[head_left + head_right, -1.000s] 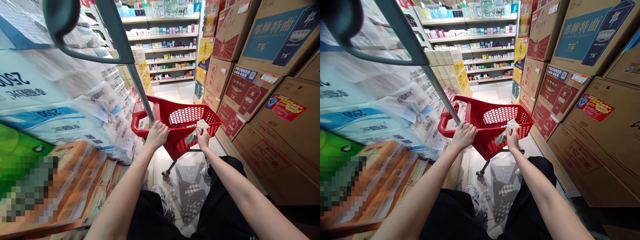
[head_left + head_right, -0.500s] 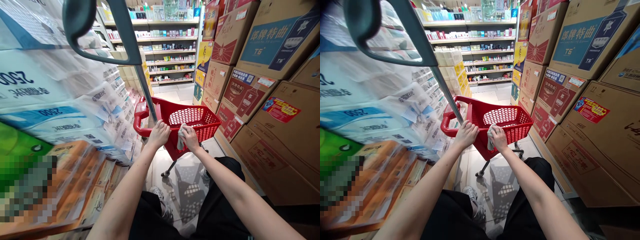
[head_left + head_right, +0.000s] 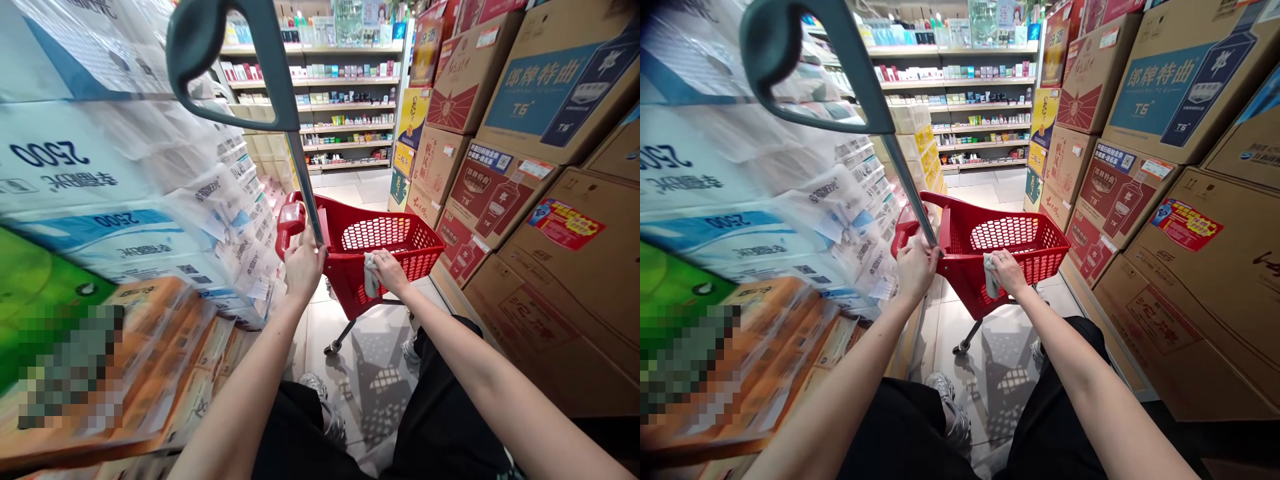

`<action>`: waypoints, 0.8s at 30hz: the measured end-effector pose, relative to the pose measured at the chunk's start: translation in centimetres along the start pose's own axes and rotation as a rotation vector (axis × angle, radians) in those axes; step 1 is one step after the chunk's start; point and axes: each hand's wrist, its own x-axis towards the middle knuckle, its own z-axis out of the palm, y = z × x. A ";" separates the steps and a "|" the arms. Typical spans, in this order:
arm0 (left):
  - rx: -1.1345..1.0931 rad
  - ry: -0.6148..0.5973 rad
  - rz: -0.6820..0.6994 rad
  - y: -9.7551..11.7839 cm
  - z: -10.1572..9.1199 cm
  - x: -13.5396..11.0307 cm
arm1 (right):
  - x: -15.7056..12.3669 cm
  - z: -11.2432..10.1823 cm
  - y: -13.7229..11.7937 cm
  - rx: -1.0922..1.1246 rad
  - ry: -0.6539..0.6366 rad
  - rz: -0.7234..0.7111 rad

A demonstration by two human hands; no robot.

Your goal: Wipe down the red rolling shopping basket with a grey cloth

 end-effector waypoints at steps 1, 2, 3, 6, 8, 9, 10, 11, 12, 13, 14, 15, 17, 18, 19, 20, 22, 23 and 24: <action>0.048 -0.024 0.000 0.2 0.4 0.0 | 0.2 0.1 -0.4 0.011 0.014 0.007; 0.101 -0.030 0.006 0.3 0.7 0.0 | 0.4 0.2 -0.9 0.025 0.030 0.011; 0.146 -0.022 0.014 0.5 1.0 0.0 | 0.7 0.3 -1.6 0.040 0.043 0.010; 0.180 0.002 0.042 0.9 1.3 -0.2 | 1.4 0.7 -4.1 0.069 0.103 0.016; 0.175 0.006 0.051 1.1 1.3 -0.1 | 1.9 1.0 -6.0 0.079 0.153 0.039; 0.174 0.005 0.053 1.1 1.3 -0.1 | 2.2 1.1 -6.8 0.088 0.174 0.046; 0.176 0.003 0.052 1.2 1.3 -0.1 | 2.5 1.1 -7.6 0.101 0.193 0.053; 0.177 -0.001 0.051 1.2 1.3 0.0 | 2.8 1.2 -8.3 0.117 0.211 0.059; 0.178 -0.004 0.049 1.2 1.3 0.0 | 3.0 1.3 -8.8 0.131 0.230 0.068; 0.175 -0.004 0.048 1.3 1.3 0.0 | 3.2 1.4 -9.1 0.140 0.248 0.077; 0.170 -0.004 0.047 1.3 1.3 0.0 | 3.4 1.5 -9.3 0.142 0.265 0.085; 0.164 -0.004 0.048 1.4 1.4 0.0 | 3.4 1.5 -9.2 0.137 0.280 0.088; 0.155 -0.007 0.045 1.4 1.4 -0.1 | 3.3 1.7 -8.8 0.115 0.293 0.073; 0.155 -0.011 0.042 1.4 1.4 -0.2 | 3.0 1.9 -8.5 0.101 0.296 0.060; 0.157 -0.015 0.039 1.4 1.4 -0.2 | 2.8 2.0 -8.2 0.087 0.301 0.045; 0.159 -0.018 0.036 1.4 1.4 -0.2 | 2.5 2.2 -7.8 0.073 0.304 0.029; 0.162 -0.022 0.034 1.4 1.5 -0.3 | 1.9 2.5 -7.2 0.044 0.310 -0.003; 0.162 -0.023 0.033 1.4 1.5 -0.3 | 1.7 2.7 -7.0 0.029 0.310 -0.022; 0.162 -0.024 0.032 1.4 1.5 -0.3 | 1.5 2.9 -6.8 0.017 0.308 -0.040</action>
